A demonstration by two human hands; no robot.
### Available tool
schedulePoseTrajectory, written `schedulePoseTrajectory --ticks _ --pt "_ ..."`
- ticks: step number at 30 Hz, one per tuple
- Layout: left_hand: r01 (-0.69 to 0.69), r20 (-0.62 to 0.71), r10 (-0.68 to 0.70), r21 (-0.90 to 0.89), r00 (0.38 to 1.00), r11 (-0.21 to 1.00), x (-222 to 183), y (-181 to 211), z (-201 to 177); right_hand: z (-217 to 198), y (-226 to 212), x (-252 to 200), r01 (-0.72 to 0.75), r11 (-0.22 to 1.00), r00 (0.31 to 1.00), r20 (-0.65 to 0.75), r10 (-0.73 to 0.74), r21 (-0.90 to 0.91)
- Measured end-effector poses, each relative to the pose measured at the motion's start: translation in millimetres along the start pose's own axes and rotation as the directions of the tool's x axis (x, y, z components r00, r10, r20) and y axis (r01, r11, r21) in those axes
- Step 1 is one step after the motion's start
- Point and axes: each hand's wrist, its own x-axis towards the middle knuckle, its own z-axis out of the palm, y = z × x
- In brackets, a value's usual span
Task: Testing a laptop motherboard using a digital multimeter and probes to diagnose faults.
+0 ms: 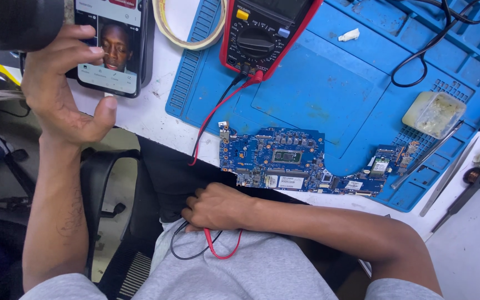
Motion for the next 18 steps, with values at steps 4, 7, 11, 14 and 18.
schedulePoseTrajectory --ticks 4,7,11,14,18 --pt "0.006 -0.025 -0.006 0.010 1.000 1.000 -1 1 2 2 0 0 -0.002 1.000 1.000 0.006 0.002 -0.010" --pt "0.034 -0.057 -0.033 0.021 0.998 0.999 -4 -1 2 3 0 0 -0.001 1.000 1.000 0.004 0.001 -0.023" --pt "0.032 -0.067 -0.029 0.056 0.997 0.998 -6 -4 3 3 -1 0 0.000 1.000 1.000 0.012 0.001 -0.015" --pt "0.023 -0.066 -0.017 0.084 0.998 0.996 -6 -5 3 2 -1 0 -0.003 1.000 1.000 -0.008 0.003 -0.025" --pt "0.022 -0.066 -0.016 0.087 0.998 0.996 3 4 3 3 -1 1 -0.007 1.000 1.000 0.019 0.008 -0.017"
